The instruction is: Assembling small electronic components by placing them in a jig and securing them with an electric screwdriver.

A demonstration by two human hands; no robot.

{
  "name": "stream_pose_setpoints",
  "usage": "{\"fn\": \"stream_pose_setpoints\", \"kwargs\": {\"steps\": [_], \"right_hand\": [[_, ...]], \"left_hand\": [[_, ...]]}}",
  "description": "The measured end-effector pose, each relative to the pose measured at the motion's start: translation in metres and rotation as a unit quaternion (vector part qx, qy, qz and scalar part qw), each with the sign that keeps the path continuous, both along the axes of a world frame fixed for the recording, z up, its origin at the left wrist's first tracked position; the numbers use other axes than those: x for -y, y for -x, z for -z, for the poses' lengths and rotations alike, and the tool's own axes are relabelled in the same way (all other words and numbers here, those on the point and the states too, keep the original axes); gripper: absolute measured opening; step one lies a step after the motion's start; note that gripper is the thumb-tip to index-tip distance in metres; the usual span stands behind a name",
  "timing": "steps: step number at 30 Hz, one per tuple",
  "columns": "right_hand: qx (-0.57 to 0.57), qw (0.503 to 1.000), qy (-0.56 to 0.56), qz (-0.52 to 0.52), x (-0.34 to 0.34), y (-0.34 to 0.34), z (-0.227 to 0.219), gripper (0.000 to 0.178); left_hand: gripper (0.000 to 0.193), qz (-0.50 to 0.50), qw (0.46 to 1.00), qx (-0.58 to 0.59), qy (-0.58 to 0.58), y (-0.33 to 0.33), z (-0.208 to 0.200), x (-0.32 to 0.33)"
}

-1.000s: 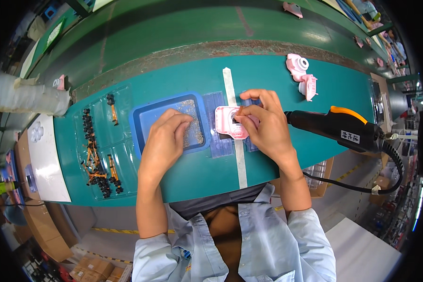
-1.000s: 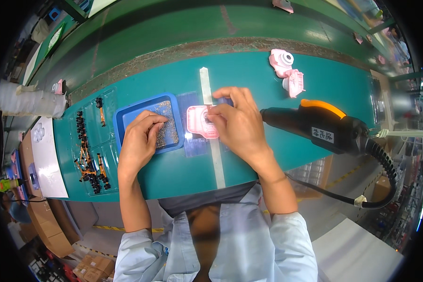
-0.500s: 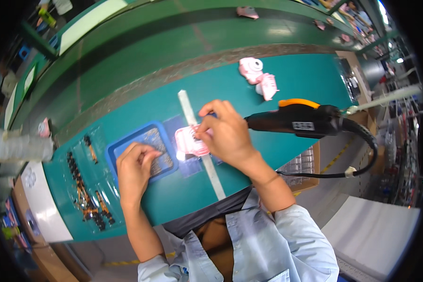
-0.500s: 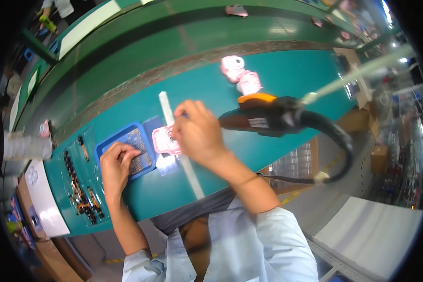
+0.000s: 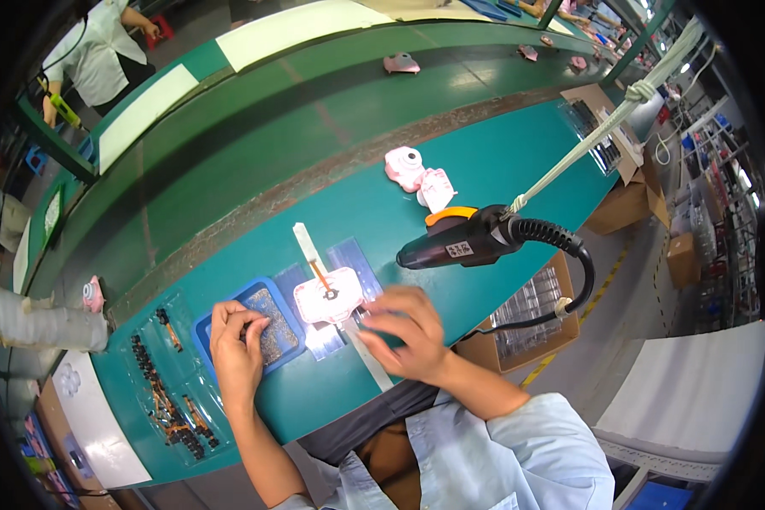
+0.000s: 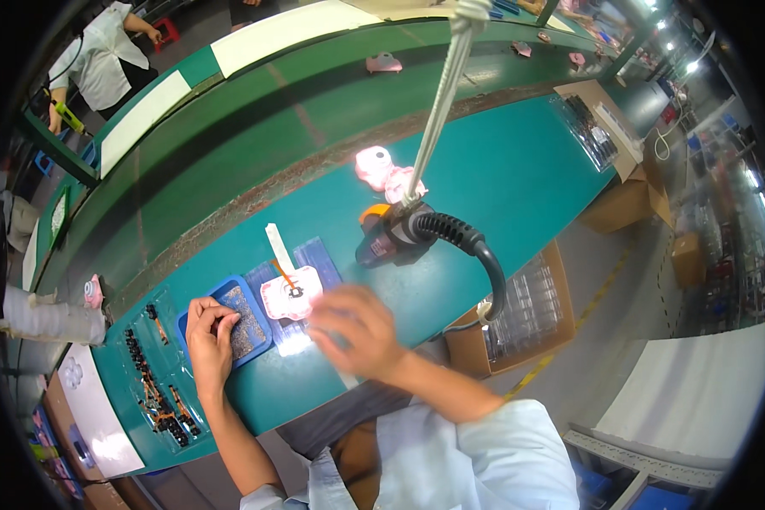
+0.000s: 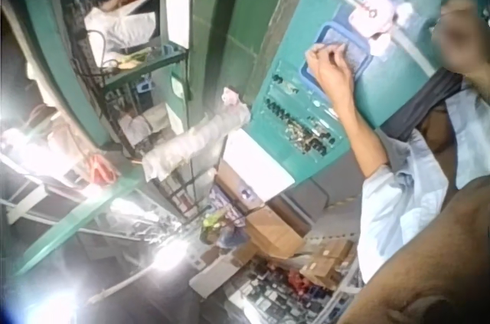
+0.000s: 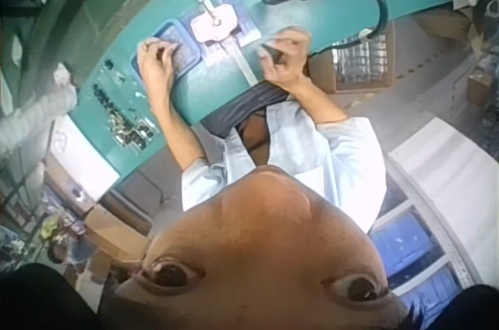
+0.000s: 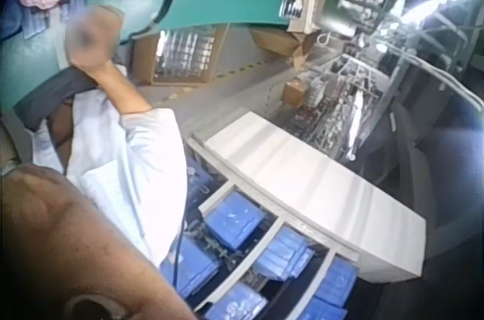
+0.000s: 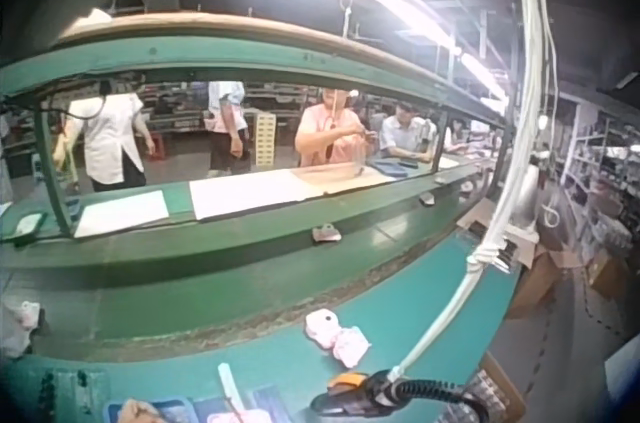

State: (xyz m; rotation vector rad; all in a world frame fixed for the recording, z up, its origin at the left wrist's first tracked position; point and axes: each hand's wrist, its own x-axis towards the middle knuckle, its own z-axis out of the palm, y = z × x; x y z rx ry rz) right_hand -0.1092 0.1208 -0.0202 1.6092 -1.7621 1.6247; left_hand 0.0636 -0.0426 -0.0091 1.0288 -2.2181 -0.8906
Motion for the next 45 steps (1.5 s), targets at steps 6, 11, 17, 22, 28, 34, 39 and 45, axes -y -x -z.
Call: {"fn": "stream_pose_setpoints", "kwargs": {"steps": [6, 11, 17, 22, 28, 34, 39, 45], "right_hand": [[0.068, 0.984, 0.086, 0.140, -0.034, 0.007, 0.019, 0.050], [0.198, 0.968, 0.127, 0.089, -0.009, 0.041, -0.011, 0.067], [0.367, 0.896, 0.018, -0.248, 0.009, 0.088, -0.021, 0.058], [0.384, 0.857, 0.017, -0.344, 0.028, 0.094, -0.027, 0.053], [0.399, 0.814, 0.008, -0.422, 0.037, 0.099, -0.036, 0.051], [0.325, 0.819, 0.130, -0.455, 0.061, 0.080, -0.077, 0.043], [0.307, 0.797, 0.132, -0.504, 0.083, 0.055, -0.092, 0.042], [0.372, 0.762, 0.159, -0.506, 0.079, 0.049, -0.078, 0.045]], "left_hand": [[0.005, -0.005, 0.999, 0.004, 0.038, 0.000, 0.002, 0.000], [0.007, 0.007, 0.999, 0.003, 0.043, -0.004, 0.013, 0.003], [0.008, 0.000, 0.999, -0.001, 0.040, -0.003, 0.007, 0.002], [0.007, -0.003, 1.000, 0.014, -0.027, -0.003, -0.001, 0.000], [0.005, 0.006, 0.999, -0.047, 0.025, -0.001, 0.003, 0.000], [0.006, 0.095, 0.984, -0.104, 0.114, 0.030, -0.014, -0.010], [0.008, 0.089, 0.981, -0.106, 0.137, 0.053, -0.006, -0.015], [0.011, 0.070, 0.979, -0.122, 0.148, 0.055, 0.013, -0.021]]}}
